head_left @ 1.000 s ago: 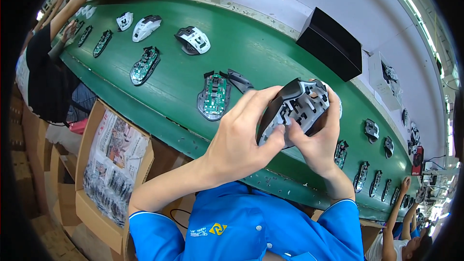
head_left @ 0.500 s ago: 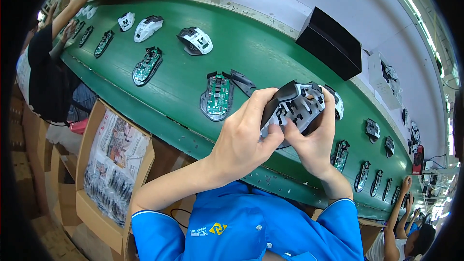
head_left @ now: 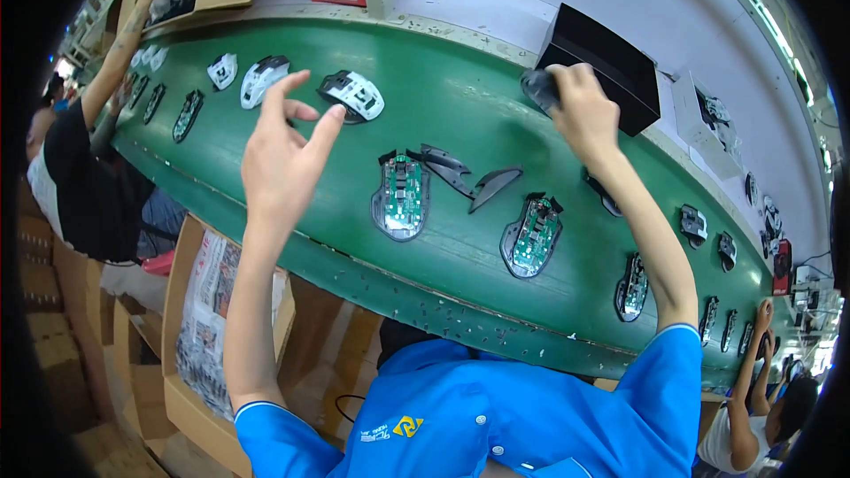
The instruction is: The person assembles computer mice by hand, fitting circuit boards and other mouse components into mouse casings on a production line.
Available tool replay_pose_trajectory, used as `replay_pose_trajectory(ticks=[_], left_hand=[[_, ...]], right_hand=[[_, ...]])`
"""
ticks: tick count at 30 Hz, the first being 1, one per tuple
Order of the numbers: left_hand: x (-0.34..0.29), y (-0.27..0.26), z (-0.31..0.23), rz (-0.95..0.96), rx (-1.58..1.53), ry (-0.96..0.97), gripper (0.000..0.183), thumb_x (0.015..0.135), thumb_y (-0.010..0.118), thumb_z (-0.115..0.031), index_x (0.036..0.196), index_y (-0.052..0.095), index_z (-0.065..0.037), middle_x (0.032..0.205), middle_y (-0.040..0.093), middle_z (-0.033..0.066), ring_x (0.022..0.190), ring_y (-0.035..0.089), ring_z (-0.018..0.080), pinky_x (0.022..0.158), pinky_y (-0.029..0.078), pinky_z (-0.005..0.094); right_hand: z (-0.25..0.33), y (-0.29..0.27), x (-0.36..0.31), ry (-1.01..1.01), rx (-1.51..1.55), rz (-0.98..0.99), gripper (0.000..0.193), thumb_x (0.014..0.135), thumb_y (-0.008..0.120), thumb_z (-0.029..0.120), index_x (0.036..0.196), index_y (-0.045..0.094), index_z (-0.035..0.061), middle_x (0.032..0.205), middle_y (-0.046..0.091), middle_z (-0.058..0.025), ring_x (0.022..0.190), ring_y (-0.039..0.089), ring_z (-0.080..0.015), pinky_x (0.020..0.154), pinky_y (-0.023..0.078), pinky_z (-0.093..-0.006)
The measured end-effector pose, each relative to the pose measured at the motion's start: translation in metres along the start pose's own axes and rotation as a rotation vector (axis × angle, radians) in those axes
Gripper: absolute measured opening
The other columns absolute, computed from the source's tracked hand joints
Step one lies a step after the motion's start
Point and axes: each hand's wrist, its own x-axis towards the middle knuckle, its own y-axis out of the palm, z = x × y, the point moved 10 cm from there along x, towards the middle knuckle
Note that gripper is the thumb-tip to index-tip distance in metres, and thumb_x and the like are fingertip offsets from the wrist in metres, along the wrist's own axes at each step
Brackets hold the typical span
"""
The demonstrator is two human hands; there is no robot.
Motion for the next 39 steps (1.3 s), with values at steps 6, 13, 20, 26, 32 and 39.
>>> replay_pose_trajectory(ticks=[6, 13, 20, 26, 32, 39], left_hand=[[0.063, 0.066, 0.087, 0.104, 0.553, -0.087, 0.089, 0.075, 0.057, -0.063, 0.134, 0.033, -0.001, 0.098, 0.063, 0.0225, 0.092, 0.062, 0.0359, 0.078, 0.049, 0.0431], [0.113, 0.115, 0.079, 0.218, 0.920, 0.047, 0.080, 0.067, 0.054, -0.073, 0.112, 0.057, -0.006, 0.094, 0.064, 0.0181, 0.087, 0.063, 0.0316, 0.070, 0.051, 0.0405], [0.123, 0.126, 0.084, 0.104, 0.444, 0.230, 0.085, 0.059, 0.076, -0.043, 0.131, 0.045, -0.010, 0.116, 0.055, 0.0165, 0.108, 0.048, 0.0351, 0.086, 0.045, 0.0477], [0.123, 0.116, 0.075, 0.218, -0.020, 0.004, 0.085, 0.055, 0.079, -0.051, 0.118, 0.055, 0.000, 0.110, 0.060, 0.0152, 0.092, 0.059, 0.0286, 0.081, 0.050, 0.0391], [-0.039, 0.134, 0.000, 0.848, -1.106, -0.543, 0.051, 0.086, 0.060, -0.035, 0.125, 0.037, -0.014, 0.087, 0.051, 0.0001, 0.053, 0.039, 0.0039, 0.034, 0.025, 0.0159], [-0.134, 0.134, -0.033, 1.193, -1.020, -0.686, 0.056, 0.088, 0.046, -0.059, 0.110, 0.051, -0.008, 0.078, 0.049, -0.0018, 0.054, 0.038, 0.0018, 0.037, 0.021, 0.0173]], right_hand=[[0.047, 0.057, -0.011, -0.152, 0.016, 0.216, 0.062, 0.058, 0.068, 0.002, 0.117, 0.049, 0.0095, 0.104, 0.046, -0.0085, 0.097, 0.048, -0.0258, 0.064, 0.053, -0.0343], [0.117, 0.027, -0.056, -0.534, 0.452, 0.762, 0.048, 0.063, 0.071, 0.012, 0.108, 0.056, 0.0054, 0.108, 0.053, -0.0099, 0.098, 0.051, -0.0275, 0.084, 0.047, -0.0377], [0.096, 0.004, -0.025, -0.341, 0.720, 0.610, 0.019, 0.077, 0.060, 0.000, 0.095, 0.055, 0.0033, 0.101, 0.061, -0.0088, 0.088, 0.060, -0.0243, 0.072, 0.051, -0.0332], [0.072, 0.005, -0.036, 0.442, 1.384, 0.940, 0.021, 0.091, 0.051, 0.018, 0.106, 0.049, 0.0038, 0.077, 0.064, -0.0098, 0.053, 0.051, -0.0060, 0.040, 0.043, -0.0213], [0.062, -0.007, -0.059, 0.810, 1.961, 0.927, 0.039, 0.094, 0.046, 0.023, 0.122, 0.041, -0.0033, 0.074, 0.043, -0.0029, 0.053, 0.047, -0.0103, 0.034, 0.049, -0.0258], [0.105, -0.089, -0.045, -0.321, 0.958, 0.492, 0.059, 0.079, 0.059, 0.055, 0.108, 0.060, 0.0038, 0.083, 0.051, -0.0054, 0.067, 0.051, -0.0173, 0.055, 0.042, -0.0278]])
